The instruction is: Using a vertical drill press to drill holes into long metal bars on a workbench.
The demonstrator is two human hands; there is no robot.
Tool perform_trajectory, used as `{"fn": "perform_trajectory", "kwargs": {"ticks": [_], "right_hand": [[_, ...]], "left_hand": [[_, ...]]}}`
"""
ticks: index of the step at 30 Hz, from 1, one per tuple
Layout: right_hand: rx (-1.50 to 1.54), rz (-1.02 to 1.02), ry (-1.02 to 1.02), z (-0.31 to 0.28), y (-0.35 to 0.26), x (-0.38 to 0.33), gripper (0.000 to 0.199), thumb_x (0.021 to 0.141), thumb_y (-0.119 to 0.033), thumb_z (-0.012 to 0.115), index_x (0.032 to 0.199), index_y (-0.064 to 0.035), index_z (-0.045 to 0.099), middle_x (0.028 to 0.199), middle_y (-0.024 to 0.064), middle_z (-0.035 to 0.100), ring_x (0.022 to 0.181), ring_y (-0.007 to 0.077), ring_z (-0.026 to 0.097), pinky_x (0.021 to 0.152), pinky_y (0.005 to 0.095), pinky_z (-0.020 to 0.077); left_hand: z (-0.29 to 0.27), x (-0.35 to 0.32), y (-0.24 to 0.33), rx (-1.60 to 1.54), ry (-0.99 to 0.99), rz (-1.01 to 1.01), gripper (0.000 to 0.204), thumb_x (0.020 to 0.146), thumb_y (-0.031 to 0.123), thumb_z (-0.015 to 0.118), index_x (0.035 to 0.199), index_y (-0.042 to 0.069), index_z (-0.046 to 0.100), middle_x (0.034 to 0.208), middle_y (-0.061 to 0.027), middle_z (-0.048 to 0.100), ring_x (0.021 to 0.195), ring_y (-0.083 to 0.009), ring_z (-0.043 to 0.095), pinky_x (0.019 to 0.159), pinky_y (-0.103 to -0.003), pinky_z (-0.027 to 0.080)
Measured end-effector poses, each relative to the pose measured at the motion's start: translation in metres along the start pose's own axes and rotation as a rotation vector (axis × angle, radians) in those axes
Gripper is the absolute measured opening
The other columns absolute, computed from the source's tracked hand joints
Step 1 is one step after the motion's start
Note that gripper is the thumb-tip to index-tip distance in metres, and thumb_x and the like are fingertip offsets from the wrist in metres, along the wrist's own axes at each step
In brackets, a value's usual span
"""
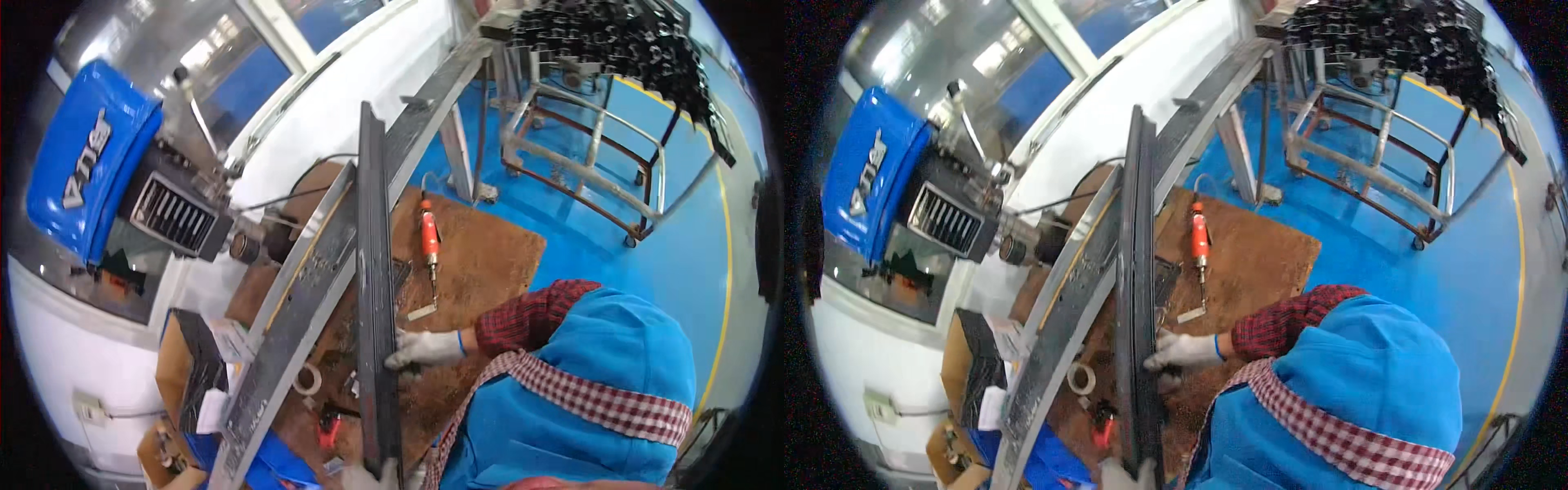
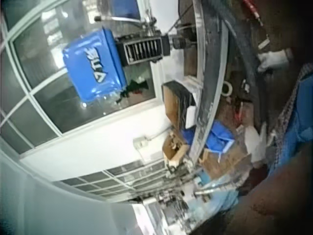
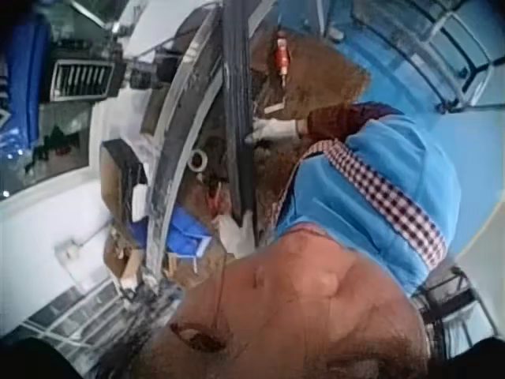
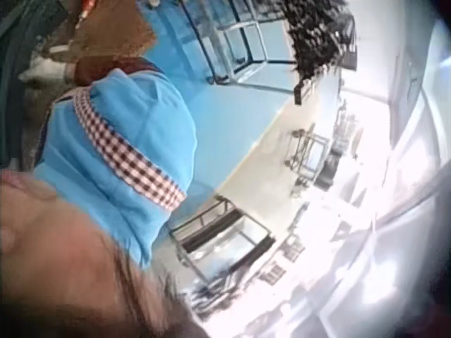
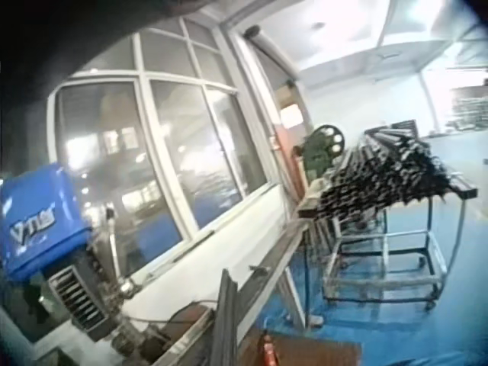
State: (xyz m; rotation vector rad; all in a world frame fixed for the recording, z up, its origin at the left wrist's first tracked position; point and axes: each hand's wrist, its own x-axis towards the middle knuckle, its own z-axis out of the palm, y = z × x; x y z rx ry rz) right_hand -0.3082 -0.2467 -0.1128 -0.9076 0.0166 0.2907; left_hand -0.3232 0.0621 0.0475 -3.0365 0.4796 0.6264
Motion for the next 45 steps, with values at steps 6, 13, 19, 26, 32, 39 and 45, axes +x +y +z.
{"fn": "perform_trajectory", "kwargs": {"ticks": [6,13,19,26,32,39,45], "right_hand": [[-0.362,-0.03,0.298,0.015,0.008,-0.056,0.027,0.097,-0.025,0.066,0.079,-0.0057,0.068,0.068,0.0037,0.064,0.057,0.0109,0.055,0.053,0.027,0.0451],[-0.598,-0.427,0.55,0.022,-0.115,-0.158,0.026,0.096,-0.026,0.068,0.084,-0.0025,0.071,0.066,0.001,0.063,0.056,0.0119,0.054,0.052,0.0279,0.0448],[-0.686,-0.451,0.852,0.013,-0.253,-0.307,0.03,0.093,-0.029,0.066,0.089,0.0008,0.069,0.076,0.0057,0.067,0.066,0.0172,0.062,0.062,0.0286,0.0507],[-0.501,-0.844,1.028,-0.034,-0.349,-0.455,0.03,0.089,-0.029,0.068,0.088,0.0012,0.07,0.069,0.0086,0.067,0.049,0.0151,0.058,0.048,0.0261,0.0479],[-0.453,-1.01,1.176,-0.095,-0.408,-0.544,0.034,0.094,-0.032,0.064,0.096,0.0015,0.066,0.066,0.0066,0.063,0.046,0.0141,0.054,0.042,0.0258,0.043],[-0.584,-1.232,1.104,-0.084,-0.416,-0.591,0.031,0.1,-0.031,0.057,0.099,-0.0008,0.066,0.072,0.0062,0.065,0.048,0.0124,0.054,0.043,0.0247,0.0419],[-0.671,-1.09,1.032,-0.117,-0.333,-0.635,0.033,0.104,-0.033,0.054,0.102,-0.0017,0.067,0.074,0.0052,0.065,0.051,0.0113,0.053,0.043,0.0238,0.0398]], "left_hand": [[0.033,-0.025,-0.005,-0.156,0.119,0.242,0.057,0.093,0.05,0.068,0.127,0.005,0.065,0.097,-0.0216,0.068,0.085,-0.0428,0.065,0.077,-0.048,0.052],[-0.024,0.034,0.042,-0.048,0.007,0.394,0.066,0.092,0.042,0.07,0.144,0.006,0.053,0.117,-0.0242,0.065,0.097,-0.0453,0.063,0.086,-0.048,0.051],[-0.056,0.037,0.149,0.026,0.342,0.642,0.07,0.088,0.025,0.072,0.151,0.004,0.049,0.123,-0.0266,0.066,0.103,-0.0471,0.064,0.092,-0.047,0.052],[-0.125,-0.036,0.347,-0.451,0.772,0.925,0.057,0.086,0.025,0.076,0.136,-0.001,0.062,0.115,-0.0228,0.071,0.094,-0.0401,0.067,0.088,-0.043,0.052],[-0.157,-0.087,0.501,-0.434,0.782,1.128,0.054,0.087,0.023,0.068,0.133,-0.003,0.063,0.121,-0.02,0.071,0.104,-0.0312,0.068,0.092,-0.037,0.051],[-0.214,-0.11,0.669,-0.637,0.448,1.363,0.036,0.095,0.029,0.063,0.108,-0.003,0.07,0.063,0.0011,0.055,0.042,-0.0074,0.04,0.041,-0.025,0.026],[-0.184,-0.141,0.81,-0.442,0.332,1.337,0.051,0.088,0.049,0.064,0.099,-0.001,0.072,0.074,-0.0067,0.063,0.063,-0.0181,0.056,0.059,-0.032,0.043]]}}
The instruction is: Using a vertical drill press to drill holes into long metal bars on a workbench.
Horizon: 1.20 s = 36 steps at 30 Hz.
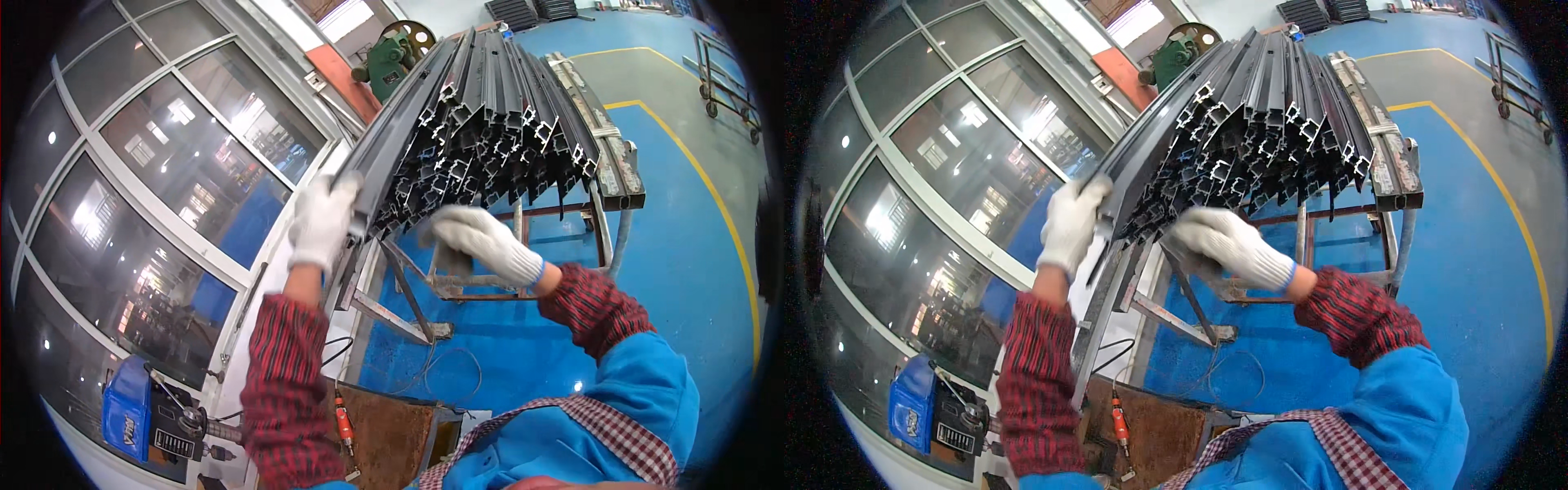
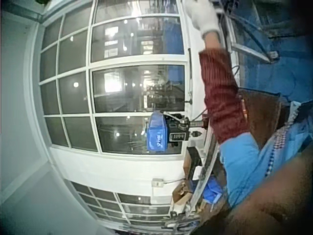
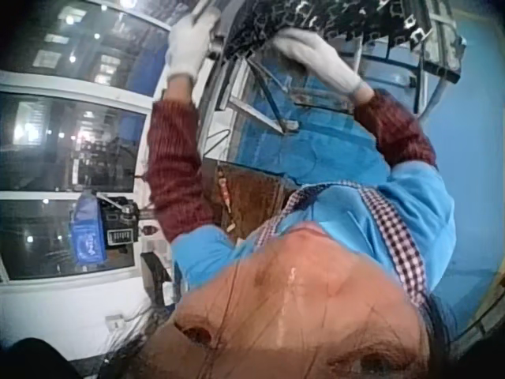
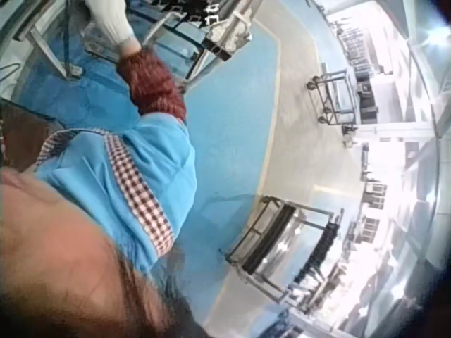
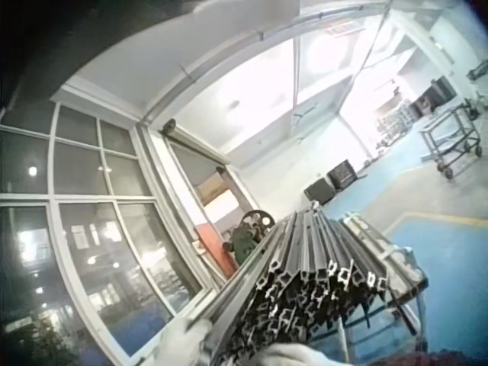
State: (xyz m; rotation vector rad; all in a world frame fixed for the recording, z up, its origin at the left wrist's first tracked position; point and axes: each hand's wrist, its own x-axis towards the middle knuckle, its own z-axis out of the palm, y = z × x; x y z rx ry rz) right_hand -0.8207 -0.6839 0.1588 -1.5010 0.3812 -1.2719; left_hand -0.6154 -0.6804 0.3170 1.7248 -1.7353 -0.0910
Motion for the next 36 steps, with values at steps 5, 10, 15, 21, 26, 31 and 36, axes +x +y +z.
{"fn": "perform_trajectory", "kwargs": {"ticks": [5,10,15,21,26,31,36], "right_hand": [[0.024,0.242,-0.006,-0.018,0.025,-0.064,0.035,0.105,-0.032,0.054,0.104,-0.0003,0.068,0.075,0.0048,0.066,0.053,0.0114,0.054,0.045,0.0242,0.0405],[0.028,0.411,0.04,-0.024,0.046,-0.108,0.036,0.105,-0.032,0.054,0.105,0.0002,0.07,0.077,0.0069,0.068,0.055,0.0133,0.056,0.049,0.0259,0.0452],[-0.011,0.683,-0.068,-0.021,0.072,-0.129,0.033,0.104,-0.03,0.055,0.104,-0.0009,0.07,0.078,0.0068,0.067,0.059,0.0135,0.057,0.054,0.0265,0.0474],[-0.032,0.971,-0.356,0.03,0.132,-0.154,0.034,0.101,-0.031,0.057,0.103,0.0002,0.071,0.077,0.01,0.068,0.057,0.0147,0.058,0.053,0.0275,0.0488],[-0.217,1.071,-0.709,0.11,0.158,-0.197,0.027,0.099,-0.027,0.06,0.102,-0.0012,0.068,0.076,0.0082,0.065,0.058,0.0146,0.055,0.054,0.0292,0.0471],[-0.554,0.908,-1.249,0.185,0.174,-0.257,0.028,0.098,-0.027,0.061,0.103,-0.0001,0.068,0.074,0.0086,0.065,0.056,0.0162,0.056,0.053,0.0319,0.0476],[-0.656,0.645,-1.668,0.268,0.188,-0.36,0.03,0.098,-0.029,0.059,0.105,-0.0009,0.068,0.075,0.0083,0.065,0.056,0.016,0.057,0.052,0.0327,0.0464]], "left_hand": [[0.022,0.105,0.024,0.031,0.07,0.031,0.052,0.086,0.054,0.062,0.09,0.003,0.074,0.077,-0.0111,0.069,0.072,-0.0283,0.07,0.069,-0.039,0.054],[0.076,0.144,0.033,0.479,0.077,0.209,0.05,0.089,0.05,0.064,0.106,0.004,0.075,0.096,-0.0162,0.073,0.083,-0.0315,0.069,0.075,-0.042,0.055],[0.088,0.091,-0.006,0.37,0.354,0.524,0.041,0.093,0.041,0.065,0.117,0.009,0.074,0.11,-0.017,0.071,0.092,-0.0335,0.066,0.082,-0.043,0.054],[0.116,-0.126,-0.096,0.065,0.493,0.558,0.044,0.082,0.024,0.071,0.124,0.009,0.068,0.106,-0.0074,0.064,0.096,-0.0293,0.06,0.085,-0.04,0.049],[0.157,-0.388,-0.186,0.001,0.251,-0.225,0.055,0.088,0.026,0.068,0.138,0.006,0.058,0.117,-0.0155,0.063,0.1,-0.0347,0.061,0.088,-0.043,0.049],[0.197,-0.665,-0.179,-0.093,0.317,-1.161,0.059,0.086,0.038,0.063,0.136,0.007,0.058,0.123,-0.02,0.065,0.102,-0.0415,0.063,0.085,-0.048,0.051],[0.171,-0.879,-0.093,-0.354,0.554,-1.892,0.062,0.091,0.044,0.06,0.139,0.006,0.06,0.127,-0.0145,0.07,0.109,-0.0345,0.068,0.09,-0.044,0.053]]}}
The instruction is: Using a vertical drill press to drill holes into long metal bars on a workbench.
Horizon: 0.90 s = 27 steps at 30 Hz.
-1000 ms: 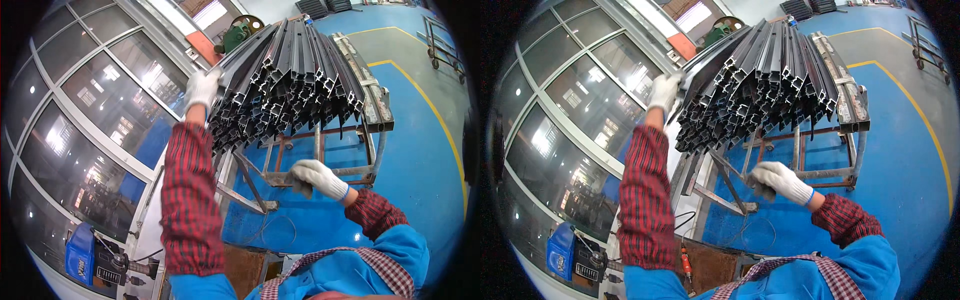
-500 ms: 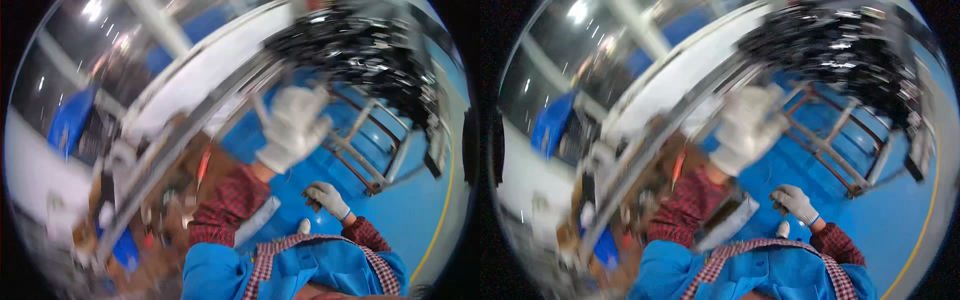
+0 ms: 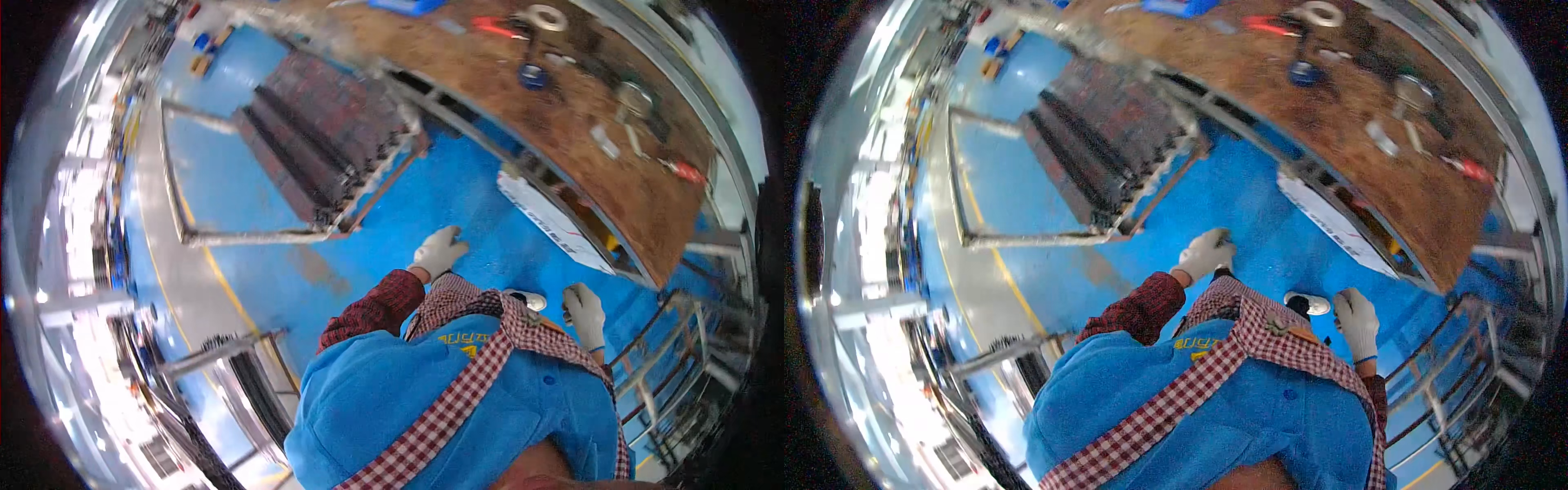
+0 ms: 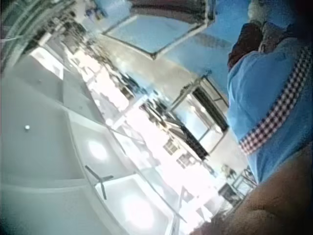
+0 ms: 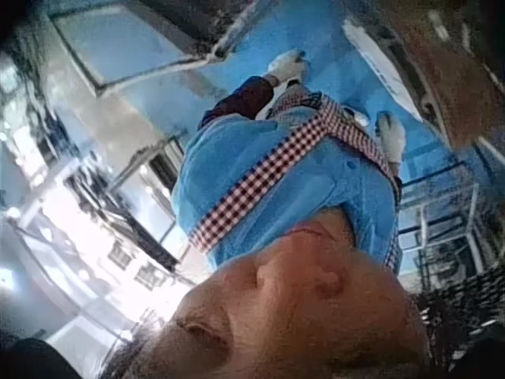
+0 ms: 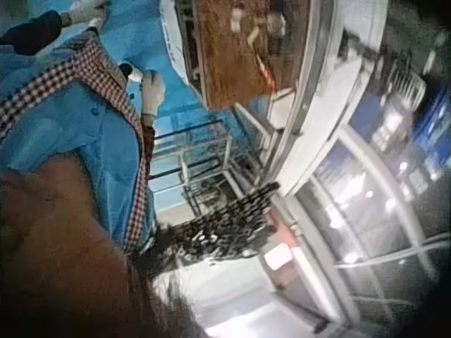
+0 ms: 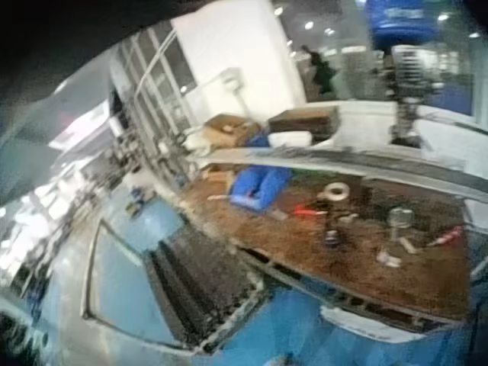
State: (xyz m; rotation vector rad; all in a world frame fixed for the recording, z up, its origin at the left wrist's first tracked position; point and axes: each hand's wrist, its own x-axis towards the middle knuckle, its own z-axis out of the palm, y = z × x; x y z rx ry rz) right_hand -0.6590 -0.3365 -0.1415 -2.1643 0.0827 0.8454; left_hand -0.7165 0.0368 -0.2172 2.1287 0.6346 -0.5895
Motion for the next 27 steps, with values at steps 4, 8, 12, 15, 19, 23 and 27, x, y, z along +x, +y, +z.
{"fn": "perform_trajectory", "kwargs": {"ticks": [4,8,12,15,19,23,27], "right_hand": [[-0.01,0.085,-0.141,0.084,-0.059,0.039,0.033,0.099,-0.032,0.058,0.108,-0.0024,0.069,0.08,0.0085,0.068,0.061,0.0183,0.06,0.055,0.0346,0.0467],[-0.474,-0.095,-0.315,0.145,-0.082,0.052,0.037,0.099,-0.037,0.058,0.109,-0.0042,0.071,0.088,0.0087,0.072,0.071,0.024,0.063,0.063,0.0383,0.048],[-0.589,-0.03,-0.517,0.165,-0.103,0.058,0.039,0.099,-0.04,0.058,0.107,-0.0049,0.072,0.091,0.0089,0.073,0.076,0.0276,0.064,0.067,0.0402,0.0478],[-0.524,0.062,-0.442,0.165,-0.14,0.057,0.039,0.099,-0.039,0.058,0.104,-0.0039,0.073,0.08,0.0097,0.072,0.07,0.0273,0.063,0.064,0.0388,0.0471],[-0.53,0.249,-0.37,0.171,-0.18,0.063,0.039,0.097,-0.038,0.06,0.103,-0.0027,0.073,0.076,0.0099,0.071,0.068,0.0277,0.063,0.064,0.0391,0.0478],[-0.544,0.226,-0.326,0.18,-0.187,0.085,0.037,0.094,-0.037,0.062,0.102,-0.0028,0.073,0.077,0.0097,0.072,0.069,0.0283,0.064,0.064,0.0398,0.0482],[-0.674,-0.262,-0.258,0.204,-0.183,0.135,0.034,0.09,-0.036,0.064,0.1,-0.0051,0.073,0.083,0.0086,0.073,0.072,0.03,0.064,0.065,0.0408,0.0483]], "left_hand": [[-0.049,0.032,-0.144,-0.361,0.147,-0.281,0.048,0.096,0.038,0.063,0.129,0.003,0.065,0.104,-0.0089,0.07,0.085,-0.0261,0.065,0.075,-0.038,0.056],[-0.102,0.086,-0.259,-0.716,0.315,-0.502,0.03,0.095,0.028,0.065,0.11,0.003,0.071,0.087,-0.0066,0.065,0.074,-0.0163,0.059,0.064,-0.03,0.053],[-0.147,0.171,-0.304,-0.323,0.568,-0.44,0.052,0.095,0.048,0.052,0.104,0.0,0.07,0.105,-0.0265,0.073,0.089,-0.0479,0.068,0.079,-0.051,0.054],[-0.193,0.216,-0.316,-0.198,0.728,-0.585,0.056,0.096,0.048,0.049,0.107,-0.004,0.067,0.101,-0.0286,0.073,0.092,-0.049,0.069,0.082,-0.053,0.055],[-0.227,0.265,-0.334,-0.196,0.744,-0.653,0.054,0.096,0.044,0.051,0.108,-0.007,0.065,0.096,-0.0285,0.074,0.091,-0.0481,0.071,0.08,-0.054,0.056],[-0.237,0.276,-0.324,-0.314,0.638,-0.635,0.047,0.096,0.04,0.053,0.104,-0.005,0.067,0.093,-0.026,0.074,0.086,-0.0459,0.07,0.077,-0.053,0.056],[-0.228,0.226,-0.285,-0.492,0.475,-0.514,0.042,0.098,0.037,0.053,0.102,-0.002,0.067,0.09,-0.0234,0.072,0.081,-0.0418,0.068,0.074,-0.052,0.054]]}}
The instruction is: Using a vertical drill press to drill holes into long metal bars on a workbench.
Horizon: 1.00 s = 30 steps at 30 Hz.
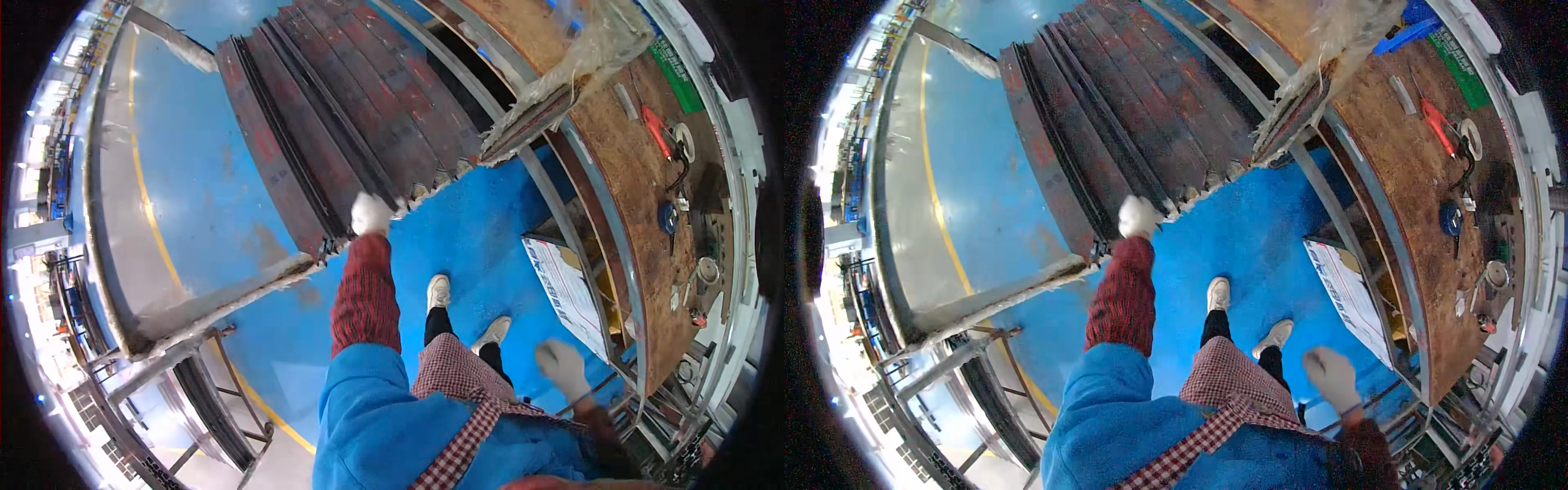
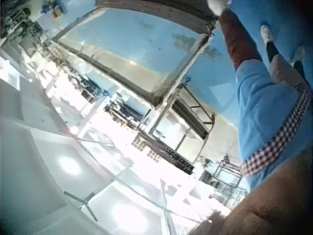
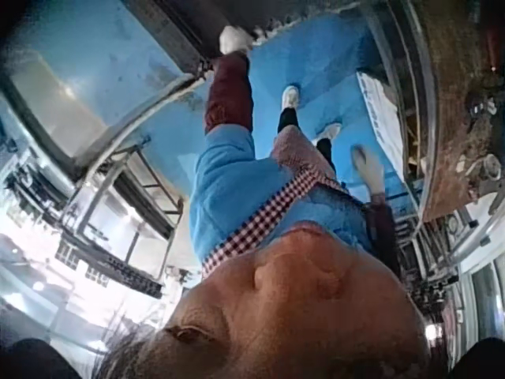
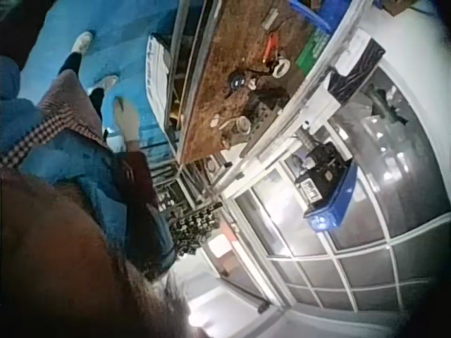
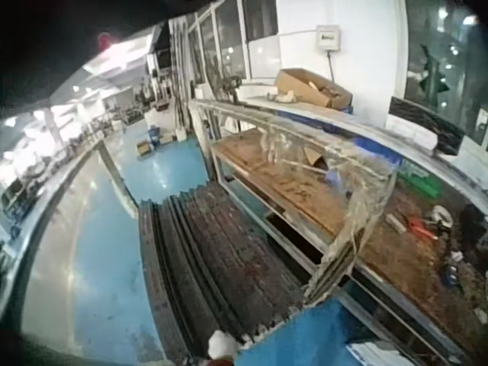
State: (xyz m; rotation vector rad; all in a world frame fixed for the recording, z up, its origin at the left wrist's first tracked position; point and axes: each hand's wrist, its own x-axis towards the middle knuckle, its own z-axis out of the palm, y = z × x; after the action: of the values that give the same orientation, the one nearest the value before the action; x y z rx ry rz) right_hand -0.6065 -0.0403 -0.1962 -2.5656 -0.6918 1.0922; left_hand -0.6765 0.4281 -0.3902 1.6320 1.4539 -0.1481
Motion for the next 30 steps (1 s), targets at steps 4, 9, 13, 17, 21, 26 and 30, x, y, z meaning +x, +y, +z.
{"fn": "perform_trajectory", "kwargs": {"ticks": [4,9,13,17,21,26,30], "right_hand": [[0.002,-0.216,0.095,-0.007,-0.083,0.111,0.041,0.09,-0.041,0.065,0.111,-0.0058,0.068,0.096,0.0137,0.069,0.08,0.0341,0.065,0.068,0.0447,0.0499],[-0.28,-0.25,0.284,0.0,-0.143,0.182,0.048,0.089,-0.046,0.069,0.108,-0.0022,0.064,0.096,0.0194,0.068,0.083,0.0381,0.068,0.069,0.0498,0.052],[-0.302,-0.116,-0.009,0.005,-0.154,0.155,0.045,0.088,-0.042,0.069,0.104,-0.0004,0.066,0.096,0.0207,0.07,0.089,0.0402,0.067,0.076,0.0498,0.052],[-0.29,-0.085,0.044,-0.017,-0.107,0.085,0.04,0.086,-0.041,0.069,0.095,-0.0028,0.065,0.09,0.0174,0.069,0.083,0.0394,0.067,0.075,0.049,0.0507],[-0.269,0.027,0.141,-0.045,-0.054,0.011,0.039,0.085,-0.042,0.069,0.095,-0.0045,0.065,0.09,0.0157,0.069,0.08,0.039,0.066,0.075,0.0481,0.0497],[-0.352,-0.024,0.264,-0.069,-0.009,-0.057,0.026,0.075,-0.033,0.076,0.085,-0.0099,0.068,0.077,0.0103,0.069,0.063,0.0345,0.065,0.054,0.051,0.0504],[-0.456,-0.08,0.598,-0.049,0.001,-0.104,0.019,0.066,-0.024,0.078,0.077,-0.01,0.072,0.07,0.0108,0.071,0.055,0.0315,0.062,0.045,0.0471,0.0499]], "left_hand": [[0.028,-0.118,-0.001,-0.112,-0.18,0.044,0.038,0.099,0.035,0.052,0.099,0.0,0.067,0.087,-0.0208,0.071,0.076,-0.0378,0.066,0.071,-0.05,0.053],[0.086,-0.235,0.009,-0.215,-0.439,0.136,0.034,0.1,0.033,0.052,0.097,0.002,0.067,0.084,-0.0182,0.07,0.071,-0.0337,0.064,0.068,-0.049,0.051],[0.133,-0.288,-0.034,-0.295,-0.812,0.125,0.043,0.1,0.046,0.057,0.112,0.006,0.068,0.092,-0.0111,0.07,0.076,-0.0254,0.063,0.071,-0.043,0.05],[0.081,-0.315,0.007,0.566,-0.647,0.608,0.057,0.091,0.063,0.065,0.11,0.009,0.073,0.082,-0.0049,0.067,0.073,-0.0195,0.061,0.066,-0.038,0.048],[0.012,-0.202,0.014,0.313,-0.255,0.482,0.043,0.083,0.047,0.078,0.1,0.008,0.076,0.082,-0.0094,0.071,0.069,-0.0269,0.063,0.063,-0.042,0.049],[-0.033,-0.167,0.073,0.83,0.068,0.833,0.093,0.091,0.02,0.079,0.163,0.004,0.022,0.154,-0.0195,0.047,0.128,-0.0353,0.06,0.104,-0.043,0.054],[-0.037,-0.119,0.073,1.049,0.036,1.092,0.087,0.082,0.003,0.079,0.158,0.006,0.036,0.15,-0.0184,0.052,0.136,-0.034,0.055,0.107,-0.042,0.05]]}}
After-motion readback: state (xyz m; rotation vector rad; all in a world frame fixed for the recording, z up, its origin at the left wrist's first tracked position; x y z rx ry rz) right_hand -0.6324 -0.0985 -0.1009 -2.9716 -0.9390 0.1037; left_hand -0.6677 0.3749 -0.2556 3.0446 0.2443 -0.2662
